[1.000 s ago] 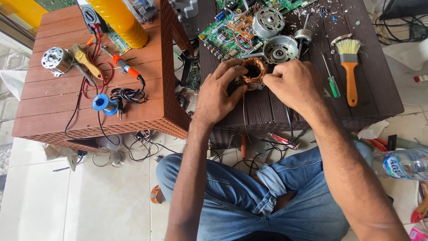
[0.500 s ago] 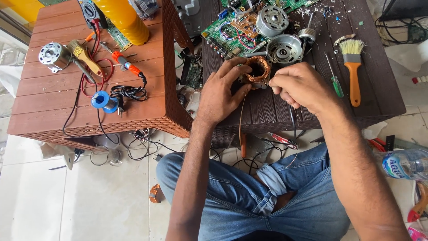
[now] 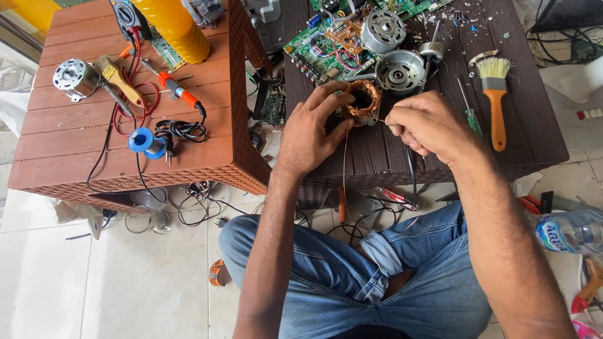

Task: Manually unwinding copper wire from a motor stator component

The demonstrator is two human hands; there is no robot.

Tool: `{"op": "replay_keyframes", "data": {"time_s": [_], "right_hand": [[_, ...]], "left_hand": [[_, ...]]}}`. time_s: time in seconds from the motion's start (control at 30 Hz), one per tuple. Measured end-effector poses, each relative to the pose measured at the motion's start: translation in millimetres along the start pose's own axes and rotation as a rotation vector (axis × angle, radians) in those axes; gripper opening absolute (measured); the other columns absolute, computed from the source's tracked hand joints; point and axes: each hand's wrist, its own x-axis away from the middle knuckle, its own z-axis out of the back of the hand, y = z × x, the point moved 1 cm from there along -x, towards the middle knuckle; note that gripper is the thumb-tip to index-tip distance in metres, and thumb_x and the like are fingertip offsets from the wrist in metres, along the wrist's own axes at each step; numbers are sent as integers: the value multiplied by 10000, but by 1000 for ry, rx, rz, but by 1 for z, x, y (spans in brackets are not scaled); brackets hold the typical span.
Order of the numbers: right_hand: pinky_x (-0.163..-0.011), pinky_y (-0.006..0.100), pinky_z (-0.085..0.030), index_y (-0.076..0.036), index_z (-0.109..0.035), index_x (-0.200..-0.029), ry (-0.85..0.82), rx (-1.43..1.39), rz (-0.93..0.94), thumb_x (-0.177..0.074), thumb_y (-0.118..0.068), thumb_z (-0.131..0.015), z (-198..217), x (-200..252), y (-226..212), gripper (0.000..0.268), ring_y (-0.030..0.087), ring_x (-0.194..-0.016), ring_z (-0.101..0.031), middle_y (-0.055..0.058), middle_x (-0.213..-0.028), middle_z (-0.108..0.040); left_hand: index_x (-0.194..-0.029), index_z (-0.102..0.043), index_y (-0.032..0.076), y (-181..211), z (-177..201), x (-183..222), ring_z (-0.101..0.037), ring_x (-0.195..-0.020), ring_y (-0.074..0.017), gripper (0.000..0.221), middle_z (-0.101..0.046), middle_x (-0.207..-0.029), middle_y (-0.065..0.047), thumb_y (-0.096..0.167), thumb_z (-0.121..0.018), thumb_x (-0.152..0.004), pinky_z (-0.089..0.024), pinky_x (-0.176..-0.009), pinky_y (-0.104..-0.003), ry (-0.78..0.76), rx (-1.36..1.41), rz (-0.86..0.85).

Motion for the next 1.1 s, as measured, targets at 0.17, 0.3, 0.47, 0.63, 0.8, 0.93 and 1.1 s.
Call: {"op": "replay_keyframes", "data": {"time_s": [0.17,0.3,0.47,0.63,0.8,0.93,1.1], "right_hand": [[-282,277,-300,-11,-634,-642,22,29,-18,-793,-169,-616,-2,-9,6,219,163,-276,-395,111,-387,-396],[-268,268,-279,-7,-641,-673,17,-7,4,-822,-171,-618,-7,-17,10,223,163,-267,-395,109,-392,-384],[-302,221,-312,45,-695,-780,-25,31,108,-895,-96,-638,-15,-7,-10,191,135,-310,-441,109,-428,-459],[-314,206,-312,55,-681,-806,-59,-19,82,-916,-102,-616,-14,4,-15,202,104,-353,-428,85,-450,-428],[-294,183,-305,48,-713,-884,-116,-102,96,-993,-117,-583,-9,-2,0,237,82,-343,-415,91,-467,-456],[-292,188,-283,63,-705,-886,-139,-79,112,-1008,-99,-566,-8,-2,-1,246,79,-324,-375,95,-460,-455],[-288,187,-277,52,-714,-908,-171,-79,139,-1025,-113,-566,-7,-5,1,250,76,-310,-370,81,-453,-454]], "left_hand": [[-1238,-651,202,0,0,1,-633,-1256,-371,307,-603,-1373,-72,220,-742,-945,-549,-872,-513,-5,8,4],[-1242,-643,205,2,2,1,-631,-1255,-383,318,-602,-1373,-69,229,-744,-941,-549,-861,-528,-2,4,0],[-1246,-644,210,7,6,0,-656,-1213,-384,314,-603,-1372,-72,232,-740,-948,-550,-867,-512,-2,8,9],[-1242,-646,208,4,4,0,-656,-1219,-384,326,-602,-1377,-67,227,-750,-933,-552,-860,-510,3,3,14],[-1243,-646,210,6,5,1,-661,-1208,-376,296,-603,-1373,-65,210,-713,-955,-549,-864,-492,-1,1,17],[-1242,-646,207,6,3,1,-661,-1207,-377,301,-606,-1369,-71,209,-719,-949,-552,-866,-491,9,0,7],[-1240,-654,192,9,6,0,-652,-1225,-385,294,-616,-1358,-87,193,-708,-951,-554,-867,-496,1,0,8]]}}
